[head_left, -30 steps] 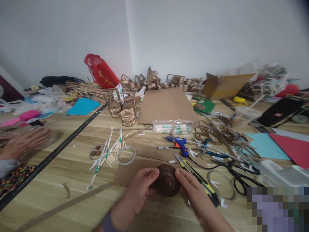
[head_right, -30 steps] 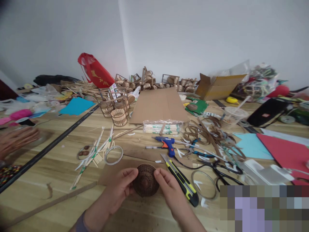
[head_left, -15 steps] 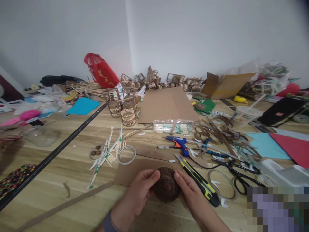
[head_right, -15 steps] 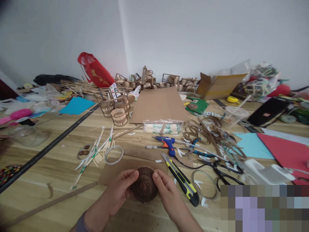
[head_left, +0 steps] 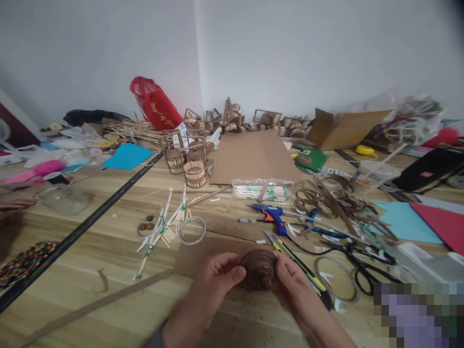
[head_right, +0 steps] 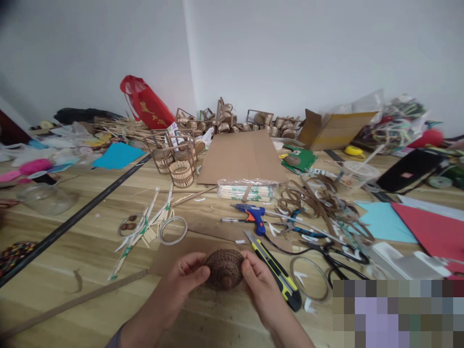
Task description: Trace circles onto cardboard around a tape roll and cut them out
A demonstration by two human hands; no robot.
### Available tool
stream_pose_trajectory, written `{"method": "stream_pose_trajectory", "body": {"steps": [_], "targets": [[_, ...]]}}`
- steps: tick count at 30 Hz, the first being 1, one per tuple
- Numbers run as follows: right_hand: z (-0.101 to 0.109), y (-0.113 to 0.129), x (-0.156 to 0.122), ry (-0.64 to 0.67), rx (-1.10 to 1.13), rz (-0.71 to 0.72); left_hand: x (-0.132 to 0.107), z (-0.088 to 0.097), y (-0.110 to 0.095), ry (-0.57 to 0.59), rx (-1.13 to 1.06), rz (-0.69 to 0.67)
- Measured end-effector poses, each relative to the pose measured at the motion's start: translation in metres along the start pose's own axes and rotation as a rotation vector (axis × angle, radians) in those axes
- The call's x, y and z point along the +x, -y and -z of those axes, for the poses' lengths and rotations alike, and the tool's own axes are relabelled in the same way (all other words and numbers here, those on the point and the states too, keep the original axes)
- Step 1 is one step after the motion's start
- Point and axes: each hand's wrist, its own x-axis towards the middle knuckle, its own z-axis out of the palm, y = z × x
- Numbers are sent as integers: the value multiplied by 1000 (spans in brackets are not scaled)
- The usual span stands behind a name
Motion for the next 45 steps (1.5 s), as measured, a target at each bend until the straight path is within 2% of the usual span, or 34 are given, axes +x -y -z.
{"method": "stream_pose_trajectory", "body": {"steps": [6,13,19,24,31,37,45], "targets": [[-10,5,2,-56,44,-21,4,0,3,-49,-119,74],[-9,5,6,-145,-6,-20,7,-2,5,-126,-245,131],[-10,3,7,-147,17,-35,7,-6,9,-163,-312,182],[-12,-2,6,-121,49,-34,8,-9,12,-224,-350,165],[-15,-8,6,-66,154,-67,8,-11,12,-207,-377,190],[-13,-12,7,-71,209,-89,7,-8,13,-200,-362,175],[-20,-1,4,-46,191,-103,11,-7,8,-112,-284,174]]}}
